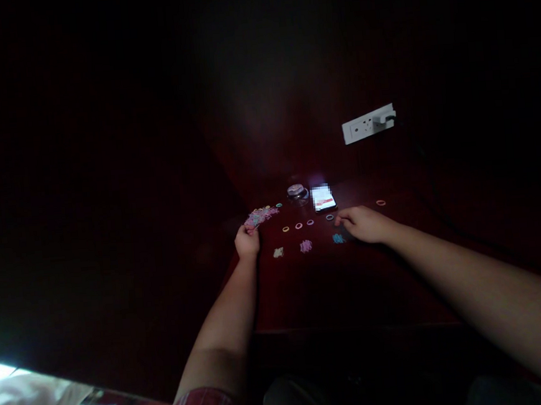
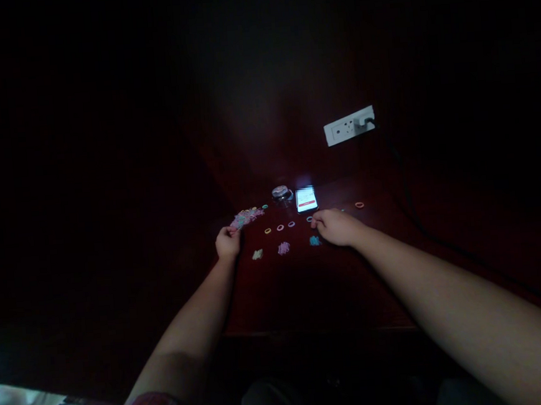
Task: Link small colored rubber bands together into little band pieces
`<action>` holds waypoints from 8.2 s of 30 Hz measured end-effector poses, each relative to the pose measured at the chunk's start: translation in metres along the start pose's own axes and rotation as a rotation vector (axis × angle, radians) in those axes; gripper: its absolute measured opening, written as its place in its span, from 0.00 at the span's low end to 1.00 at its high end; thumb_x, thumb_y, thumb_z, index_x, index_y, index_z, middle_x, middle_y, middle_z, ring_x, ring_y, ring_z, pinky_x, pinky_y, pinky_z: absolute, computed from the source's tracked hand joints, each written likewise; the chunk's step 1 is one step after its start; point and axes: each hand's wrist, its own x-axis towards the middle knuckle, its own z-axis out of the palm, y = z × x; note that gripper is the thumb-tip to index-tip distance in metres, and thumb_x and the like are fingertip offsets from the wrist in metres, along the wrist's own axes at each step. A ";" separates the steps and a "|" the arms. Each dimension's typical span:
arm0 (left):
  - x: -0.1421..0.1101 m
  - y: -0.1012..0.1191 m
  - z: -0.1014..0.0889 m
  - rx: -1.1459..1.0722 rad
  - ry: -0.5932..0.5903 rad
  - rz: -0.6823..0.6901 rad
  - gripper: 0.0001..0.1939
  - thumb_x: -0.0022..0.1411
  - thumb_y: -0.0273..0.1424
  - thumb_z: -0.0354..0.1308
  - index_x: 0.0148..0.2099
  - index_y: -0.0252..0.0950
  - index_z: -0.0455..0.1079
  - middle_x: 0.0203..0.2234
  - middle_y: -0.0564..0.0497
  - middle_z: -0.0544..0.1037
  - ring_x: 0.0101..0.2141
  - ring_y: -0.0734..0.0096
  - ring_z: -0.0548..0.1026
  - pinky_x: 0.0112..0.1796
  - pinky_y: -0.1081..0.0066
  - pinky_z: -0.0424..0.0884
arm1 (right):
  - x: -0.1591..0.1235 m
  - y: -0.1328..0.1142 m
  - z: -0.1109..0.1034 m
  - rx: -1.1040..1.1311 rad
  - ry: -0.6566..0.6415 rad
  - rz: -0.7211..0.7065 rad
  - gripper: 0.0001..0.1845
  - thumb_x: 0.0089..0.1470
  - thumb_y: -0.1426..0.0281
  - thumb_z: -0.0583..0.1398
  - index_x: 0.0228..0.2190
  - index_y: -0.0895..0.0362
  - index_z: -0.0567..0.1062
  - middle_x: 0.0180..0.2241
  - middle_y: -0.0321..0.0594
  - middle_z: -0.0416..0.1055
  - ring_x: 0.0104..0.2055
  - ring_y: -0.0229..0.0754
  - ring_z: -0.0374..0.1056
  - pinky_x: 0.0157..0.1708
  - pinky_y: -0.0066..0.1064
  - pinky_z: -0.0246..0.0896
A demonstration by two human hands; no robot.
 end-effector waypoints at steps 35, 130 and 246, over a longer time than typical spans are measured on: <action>0.015 -0.013 0.009 -0.196 0.059 -0.154 0.08 0.50 0.33 0.58 0.32 0.34 0.74 0.27 0.46 0.79 0.28 0.66 0.76 0.32 0.71 0.69 | -0.003 -0.009 -0.001 0.018 0.000 -0.006 0.13 0.53 0.73 0.53 0.33 0.56 0.78 0.36 0.41 0.77 0.37 0.42 0.71 0.37 0.29 0.60; -0.090 0.139 0.017 -0.638 -0.397 0.718 0.05 0.56 0.28 0.60 0.37 0.34 0.70 0.30 0.50 0.77 0.31 0.75 0.74 0.35 0.74 0.72 | -0.007 -0.007 0.007 0.429 0.144 -0.163 0.07 0.52 0.69 0.58 0.30 0.60 0.71 0.23 0.35 0.64 0.24 0.33 0.58 0.23 0.25 0.53; -0.091 0.138 0.018 -0.570 -0.395 0.673 0.04 0.55 0.28 0.58 0.32 0.33 0.73 0.25 0.51 0.77 0.26 0.77 0.72 0.29 0.76 0.67 | -0.009 -0.011 0.004 0.375 0.161 -0.200 0.07 0.49 0.73 0.58 0.33 0.59 0.70 0.26 0.36 0.67 0.24 0.34 0.60 0.22 0.25 0.55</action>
